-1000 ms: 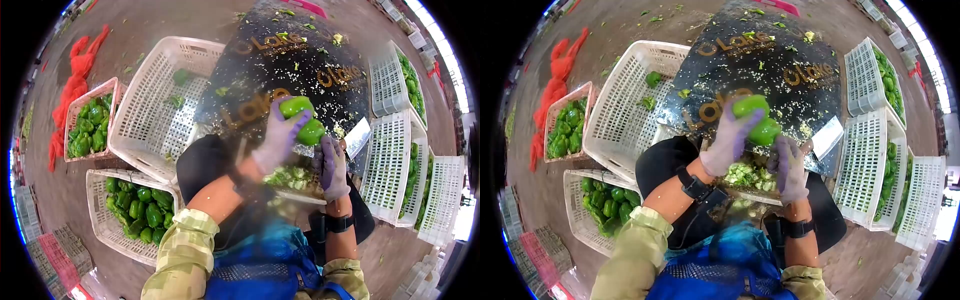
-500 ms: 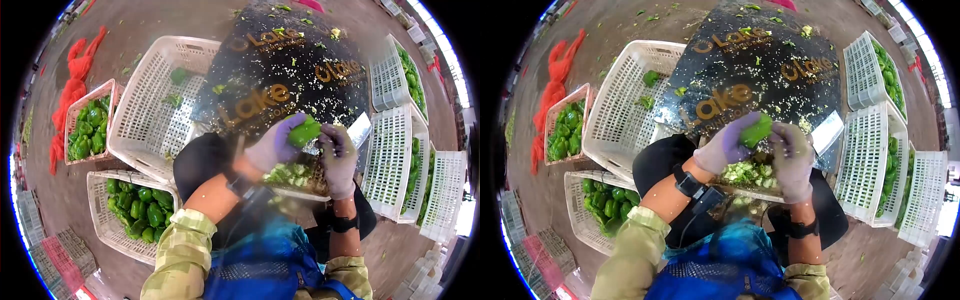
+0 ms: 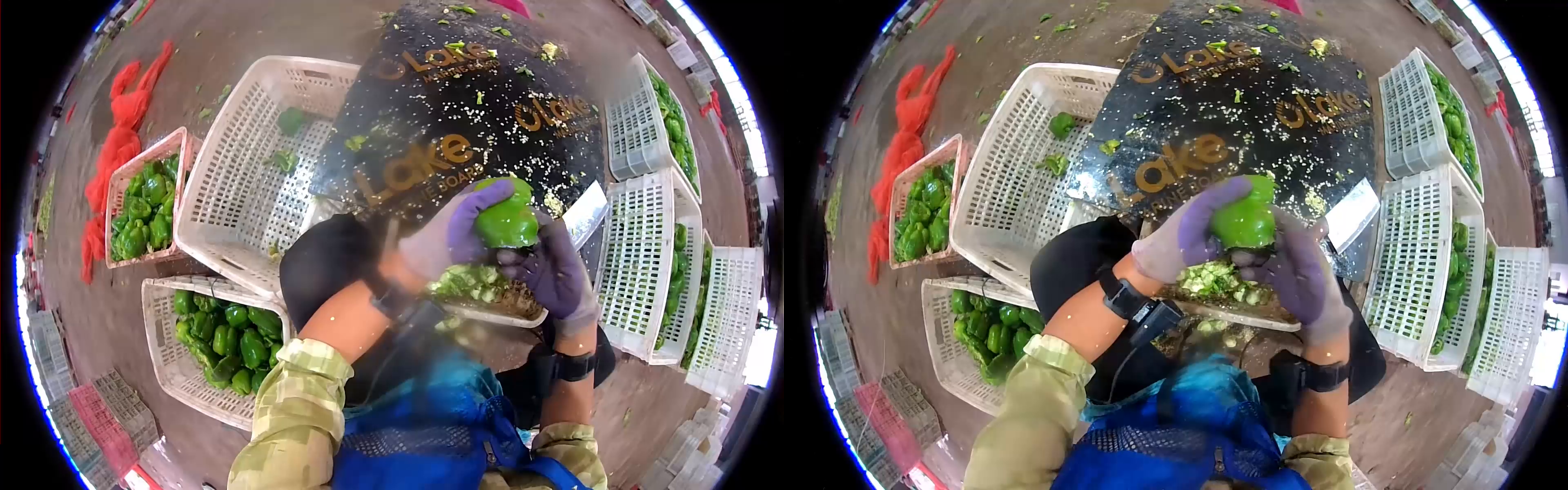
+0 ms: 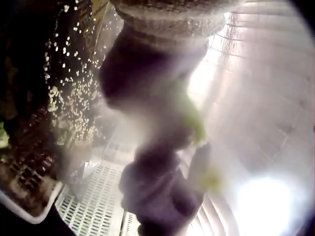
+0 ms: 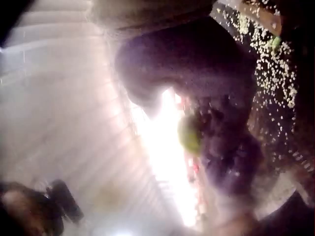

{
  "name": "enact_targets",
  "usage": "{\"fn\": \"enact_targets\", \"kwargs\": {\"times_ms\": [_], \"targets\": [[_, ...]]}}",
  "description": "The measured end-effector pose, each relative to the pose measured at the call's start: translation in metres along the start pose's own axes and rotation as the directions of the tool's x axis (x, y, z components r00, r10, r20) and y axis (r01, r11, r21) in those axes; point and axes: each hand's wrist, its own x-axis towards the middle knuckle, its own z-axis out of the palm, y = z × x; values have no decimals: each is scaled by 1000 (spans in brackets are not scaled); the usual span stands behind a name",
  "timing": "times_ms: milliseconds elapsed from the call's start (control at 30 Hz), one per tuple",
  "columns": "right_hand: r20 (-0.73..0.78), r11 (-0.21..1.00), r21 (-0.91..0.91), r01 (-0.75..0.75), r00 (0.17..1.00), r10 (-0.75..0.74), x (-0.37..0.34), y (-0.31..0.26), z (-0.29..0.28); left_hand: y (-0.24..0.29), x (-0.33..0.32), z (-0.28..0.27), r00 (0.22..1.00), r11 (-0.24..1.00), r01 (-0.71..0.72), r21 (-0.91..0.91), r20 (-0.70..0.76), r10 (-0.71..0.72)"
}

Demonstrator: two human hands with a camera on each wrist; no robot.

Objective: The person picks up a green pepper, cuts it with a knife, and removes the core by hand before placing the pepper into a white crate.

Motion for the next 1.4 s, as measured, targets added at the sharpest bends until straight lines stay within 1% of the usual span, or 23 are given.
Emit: {"fn": "enact_targets", "kwargs": {"times_ms": [33, 67, 100, 133, 167, 300, 367, 533, 567, 667, 700, 733, 767, 800, 867, 900, 933, 1033, 1167, 1233, 1300, 1333, 1400], "targets": [[-49, 979, -191, 65, 996, -76, 1, 11, -4, 0, 1, 3, 999, 997, -35, 69, -24, 37], [220, 697, -562, 445, 893, -393, 10, 27, -23, 2, 1, 6, 996, 988, -69, 137, -48, 76], [29, 933, -228, 278, 960, -279, 10, 25, -18, 3, 0, 8, 990, 974, -101, 204, -73, 118], [-97, 980, 173, 102, 992, -86, 11, 21, -10, 2, 2, 8, 974, 969, -99, 228, -179, 142], [-134, 828, 558, -47, 980, 146, 12, 19, -5, 0, 3, 6, 964, 958, -127, 259, -197, 181], [-291, 989, -3, 150, 946, -144, 15, 25, -8, -12, 13, -7, 848, 885, -250, 393, -352, 396], [-383, 871, -454, 185, 842, -379, 18, 32, -5, -14, 18, -16, 764, 827, -321, 461, -390, 514], [-460, 811, -492, 316, 696, -551, 17, 50, -6, -9, 22, -23, 625, 743, -434, 509, -424, 656], [-489, 886, -401, 232, 764, -421, 10, 51, -10, 0, 16, -21, 646, 790, -466, 398, -456, 611], [-25, 451, -892, -15, 1000, -17, -12, 54, -36, 10, 7, -40, 691, 414, -395, 820, -32, 722], [119, 187, -973, 136, 988, -99, -13, 51, -35, 14, 3, -41, 700, 233, -384, 894, 117, 705], [39, 306, -946, 104, 977, -211, -14, 47, -33, 7, 6, -46, 664, 22, -384, 923, 259, 701], [-52, 422, -903, 87, 950, -308, -11, 39, -31, 3, 5, -48, 681, 1, -385, 923, 283, 675], [-234, 763, -642, 68, 931, -279, -6, 34, -30, 1, 3, -43, 697, -19, -388, 922, 306, 648], [-267, 919, -381, 101, 940, -214, -2, 3, -2, -4, 4, -44, 720, -100, -338, 936, 326, 613], [-217, 936, -344, 73, 964, -154, 1, -4, 0, -1, 8, -27, 859, 585, -352, 731, 3, 512], [-183, 955, -296, 2, 981, -59, 8, -1, 5, 1, 12, -11, 883, 939, -326, 109, -320, 343], [-189, 913, -409, -16, 980, -67, 23, 21, 4, -7, 13, -8, 781, 811, -350, 468, -332, 529], [-185, 893, -447, -49, 982, -39, 29, 27, 3, -12, 18, -17, 683, 772, -472, 426, -376, 626], [-230, 749, -656, -93, 970, -80, 29, 17, 15, -11, 17, -15, 646, 729, -381, 569, -401, 650], [-266, 556, -817, -152, 955, -130, 27, 8, 26, -15, 19, -13, 629, 724, -382, 575, -412, 659], [23, 48, -997, 57, 845, -534, 35, 26, 21, -23, 25, -16, 562, 718, -499, 486, -449, 695], [111, -198, -980, 3, 837, -537, 33, 31, 29, -19, 15, -25, 723, 868, -408, 284, -480, 497]]}}
